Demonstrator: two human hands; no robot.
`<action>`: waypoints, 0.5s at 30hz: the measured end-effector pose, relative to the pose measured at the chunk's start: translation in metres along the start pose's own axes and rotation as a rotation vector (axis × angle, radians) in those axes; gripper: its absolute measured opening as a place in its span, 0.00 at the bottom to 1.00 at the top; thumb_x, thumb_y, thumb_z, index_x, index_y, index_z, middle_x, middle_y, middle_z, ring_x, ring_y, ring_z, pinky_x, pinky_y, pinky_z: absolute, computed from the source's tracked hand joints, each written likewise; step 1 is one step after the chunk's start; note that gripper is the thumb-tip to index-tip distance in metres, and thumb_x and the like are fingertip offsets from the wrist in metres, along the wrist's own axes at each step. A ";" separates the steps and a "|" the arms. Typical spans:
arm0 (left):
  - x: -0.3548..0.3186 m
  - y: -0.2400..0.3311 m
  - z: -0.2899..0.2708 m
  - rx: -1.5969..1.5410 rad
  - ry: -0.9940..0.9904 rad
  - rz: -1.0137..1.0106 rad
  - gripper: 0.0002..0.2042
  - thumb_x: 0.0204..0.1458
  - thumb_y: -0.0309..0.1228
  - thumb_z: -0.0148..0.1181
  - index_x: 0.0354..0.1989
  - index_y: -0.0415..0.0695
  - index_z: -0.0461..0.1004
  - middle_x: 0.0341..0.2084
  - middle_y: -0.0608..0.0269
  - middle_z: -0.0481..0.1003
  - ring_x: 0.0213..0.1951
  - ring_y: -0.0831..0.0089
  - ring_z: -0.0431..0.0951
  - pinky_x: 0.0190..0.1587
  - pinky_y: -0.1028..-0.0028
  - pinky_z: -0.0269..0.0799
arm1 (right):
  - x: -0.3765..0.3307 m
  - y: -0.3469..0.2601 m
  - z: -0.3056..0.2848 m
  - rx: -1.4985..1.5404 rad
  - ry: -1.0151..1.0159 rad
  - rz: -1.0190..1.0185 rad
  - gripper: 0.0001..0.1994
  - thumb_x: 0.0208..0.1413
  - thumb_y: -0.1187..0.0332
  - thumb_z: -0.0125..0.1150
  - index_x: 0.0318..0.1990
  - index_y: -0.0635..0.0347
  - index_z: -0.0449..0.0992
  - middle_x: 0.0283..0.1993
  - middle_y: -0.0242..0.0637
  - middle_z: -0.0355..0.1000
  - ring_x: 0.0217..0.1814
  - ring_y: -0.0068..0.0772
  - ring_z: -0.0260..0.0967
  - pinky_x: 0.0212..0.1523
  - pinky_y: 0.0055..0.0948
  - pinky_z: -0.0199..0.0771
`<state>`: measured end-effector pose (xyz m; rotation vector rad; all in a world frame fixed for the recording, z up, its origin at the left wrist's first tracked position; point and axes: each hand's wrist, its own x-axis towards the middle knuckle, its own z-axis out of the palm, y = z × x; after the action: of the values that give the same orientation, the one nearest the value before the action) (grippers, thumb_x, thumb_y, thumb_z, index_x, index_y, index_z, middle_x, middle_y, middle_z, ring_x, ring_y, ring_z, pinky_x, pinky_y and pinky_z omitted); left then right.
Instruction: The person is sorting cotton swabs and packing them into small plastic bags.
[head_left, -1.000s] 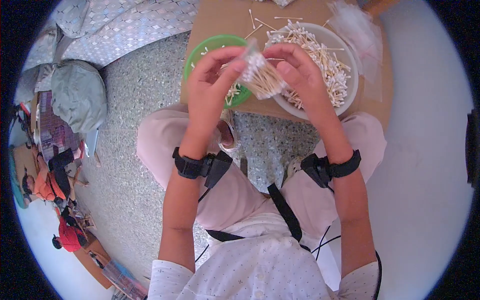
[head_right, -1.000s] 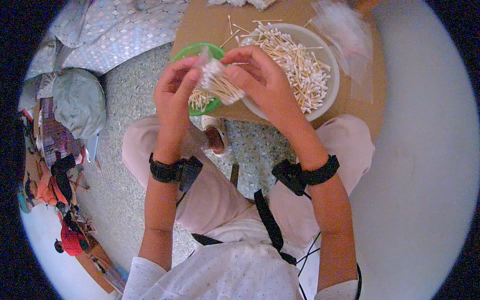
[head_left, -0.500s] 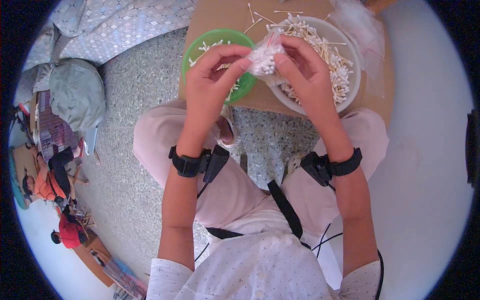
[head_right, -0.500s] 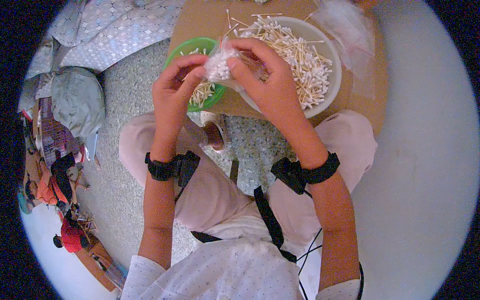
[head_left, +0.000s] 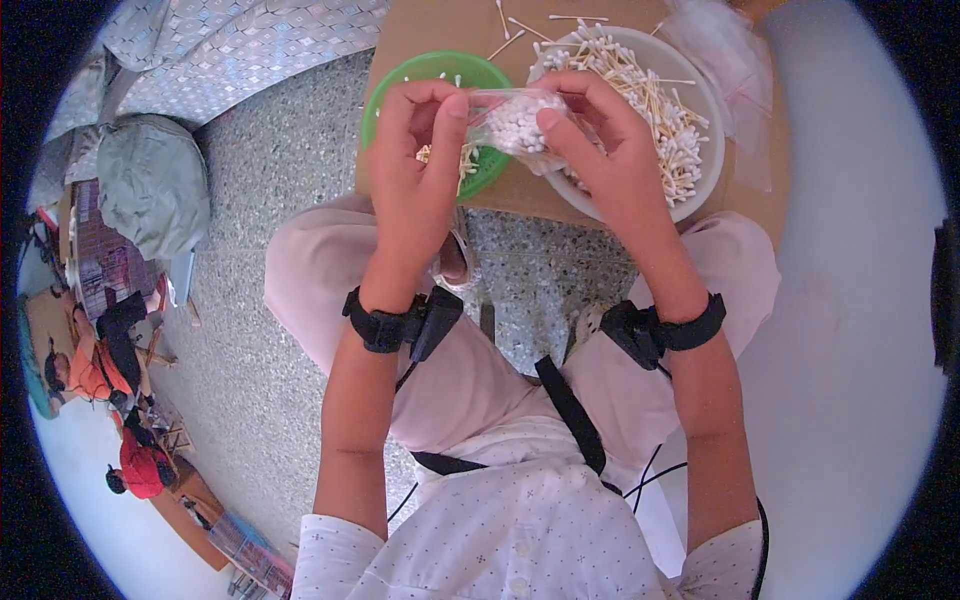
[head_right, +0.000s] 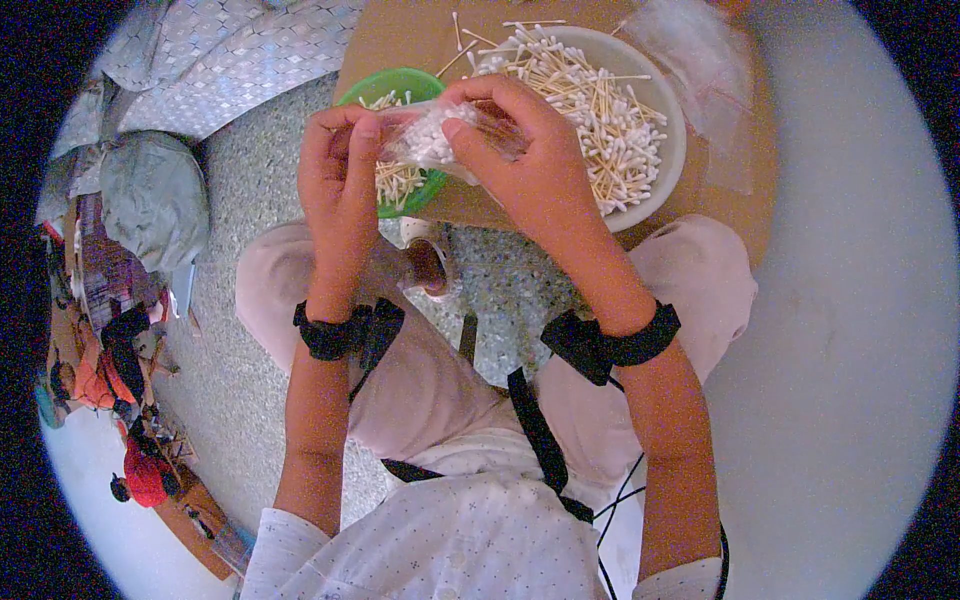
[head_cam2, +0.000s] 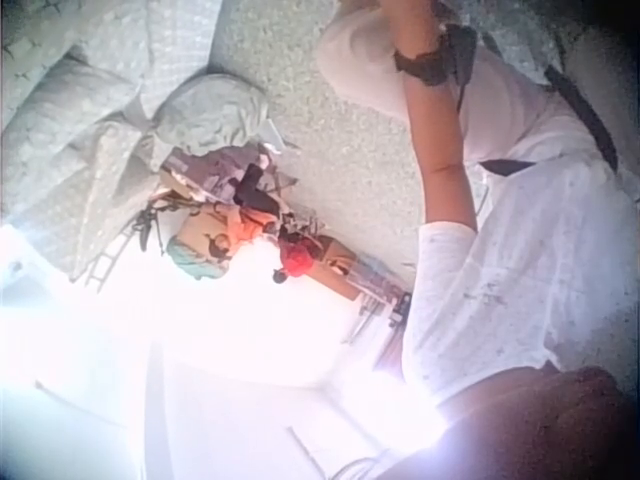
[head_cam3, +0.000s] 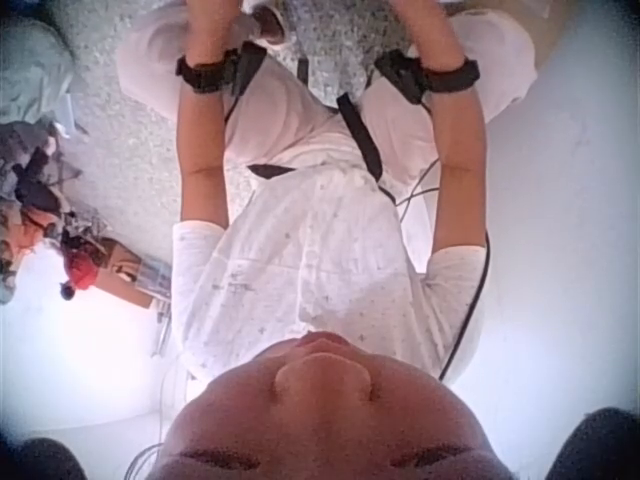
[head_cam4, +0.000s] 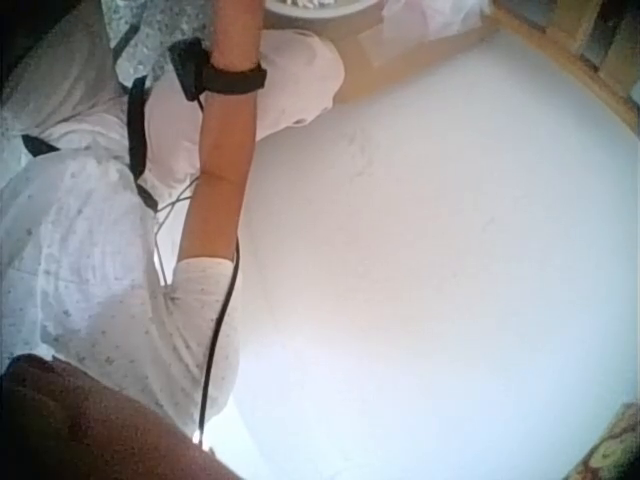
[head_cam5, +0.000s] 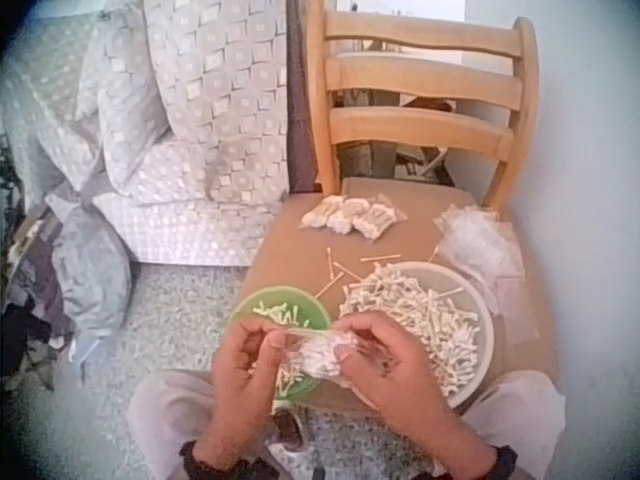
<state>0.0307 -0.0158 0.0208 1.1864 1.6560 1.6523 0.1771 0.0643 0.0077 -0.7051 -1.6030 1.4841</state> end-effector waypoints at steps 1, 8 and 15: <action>-0.001 0.000 0.000 -0.006 0.014 0.003 0.07 0.58 0.28 0.53 0.40 0.37 0.68 0.36 0.58 0.76 0.39 0.76 0.77 0.43 0.77 0.72 | -0.001 0.000 -0.001 -0.004 -0.006 -0.014 0.12 0.50 0.69 0.62 0.41 0.63 0.73 0.41 0.35 0.72 0.45 0.27 0.70 0.49 0.26 0.68; -0.008 0.009 0.003 0.138 -0.046 0.116 0.06 0.56 0.25 0.56 0.40 0.37 0.69 0.35 0.60 0.77 0.39 0.77 0.76 0.39 0.78 0.72 | -0.005 0.000 0.001 -0.115 0.028 -0.190 0.09 0.50 0.71 0.62 0.37 0.63 0.74 0.39 0.34 0.73 0.43 0.26 0.70 0.47 0.25 0.69; -0.002 0.004 0.002 0.445 -0.111 0.488 0.06 0.48 0.22 0.61 0.35 0.41 0.75 0.37 0.58 0.76 0.38 0.64 0.77 0.40 0.72 0.72 | -0.008 -0.004 -0.001 -0.020 0.080 -0.076 0.08 0.51 0.70 0.62 0.36 0.63 0.75 0.36 0.36 0.73 0.40 0.27 0.71 0.44 0.24 0.70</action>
<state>0.0346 -0.0170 0.0244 1.9934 1.8159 1.4742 0.1823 0.0571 0.0098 -0.6992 -1.5689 1.3700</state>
